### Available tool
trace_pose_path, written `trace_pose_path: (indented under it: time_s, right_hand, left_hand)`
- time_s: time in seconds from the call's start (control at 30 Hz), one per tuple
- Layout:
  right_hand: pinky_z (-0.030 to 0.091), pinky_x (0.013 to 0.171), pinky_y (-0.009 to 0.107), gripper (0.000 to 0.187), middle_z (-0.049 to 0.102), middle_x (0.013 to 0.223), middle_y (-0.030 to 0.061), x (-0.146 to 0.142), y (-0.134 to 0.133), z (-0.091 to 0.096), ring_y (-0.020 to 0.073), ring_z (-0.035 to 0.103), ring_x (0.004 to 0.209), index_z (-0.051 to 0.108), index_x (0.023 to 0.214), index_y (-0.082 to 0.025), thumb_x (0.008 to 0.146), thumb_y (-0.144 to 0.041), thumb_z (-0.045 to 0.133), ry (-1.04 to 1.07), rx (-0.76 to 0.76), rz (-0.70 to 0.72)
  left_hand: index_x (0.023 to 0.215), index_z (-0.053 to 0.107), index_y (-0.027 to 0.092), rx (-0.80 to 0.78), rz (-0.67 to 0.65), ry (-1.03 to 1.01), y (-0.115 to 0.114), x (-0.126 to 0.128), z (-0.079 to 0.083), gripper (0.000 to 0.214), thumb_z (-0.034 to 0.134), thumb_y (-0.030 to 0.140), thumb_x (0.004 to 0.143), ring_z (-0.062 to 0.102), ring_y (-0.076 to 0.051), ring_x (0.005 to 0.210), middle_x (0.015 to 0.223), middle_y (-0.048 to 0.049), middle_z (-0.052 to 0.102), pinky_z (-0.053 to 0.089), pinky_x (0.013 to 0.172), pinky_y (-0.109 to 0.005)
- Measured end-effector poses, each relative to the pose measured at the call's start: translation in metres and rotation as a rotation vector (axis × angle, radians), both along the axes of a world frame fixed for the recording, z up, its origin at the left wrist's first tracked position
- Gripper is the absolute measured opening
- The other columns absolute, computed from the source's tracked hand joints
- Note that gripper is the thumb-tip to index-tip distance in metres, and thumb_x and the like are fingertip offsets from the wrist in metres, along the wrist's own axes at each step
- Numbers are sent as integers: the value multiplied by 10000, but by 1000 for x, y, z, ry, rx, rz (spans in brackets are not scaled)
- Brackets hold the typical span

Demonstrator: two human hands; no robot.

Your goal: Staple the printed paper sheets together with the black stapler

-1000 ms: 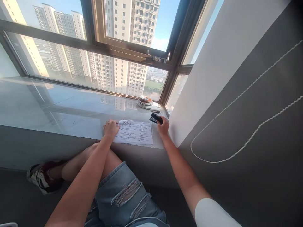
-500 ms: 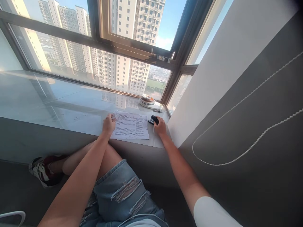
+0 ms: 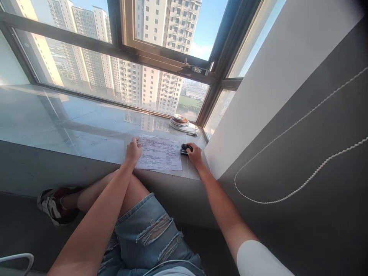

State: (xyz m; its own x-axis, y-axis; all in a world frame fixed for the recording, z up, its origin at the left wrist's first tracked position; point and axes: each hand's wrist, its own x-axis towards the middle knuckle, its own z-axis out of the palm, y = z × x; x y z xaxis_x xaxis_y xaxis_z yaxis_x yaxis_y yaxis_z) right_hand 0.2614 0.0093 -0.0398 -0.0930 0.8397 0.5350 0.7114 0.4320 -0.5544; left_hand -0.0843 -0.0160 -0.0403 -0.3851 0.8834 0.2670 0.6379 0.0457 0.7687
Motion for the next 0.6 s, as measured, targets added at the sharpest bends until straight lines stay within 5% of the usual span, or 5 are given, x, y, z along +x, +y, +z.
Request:
trace_pose_path:
  time_s: [0.23,0.6]
  right_hand:
    - [313,1116,531,329,674,1161,74,-7,-5,1,306,567,1157,668,1268,-322,1023,-390,459,-130,13,138]
    - [329,1089,475,347,686,1092,61,-5,-1,-1,284,556,1096,712,1251,-297,1001,-361,480,-89,-16,162]
  left_hand:
    - [1237,619,183,3,3,8,-3,5,3,296,556,159,950,653,-361,1120,1114,-166,726,498,915,-418]
    - [1243,620,160,-15,10,20,-6,6,7,325,535,126,932,640,-371,1124,1152,-179,718,503,910,-430]
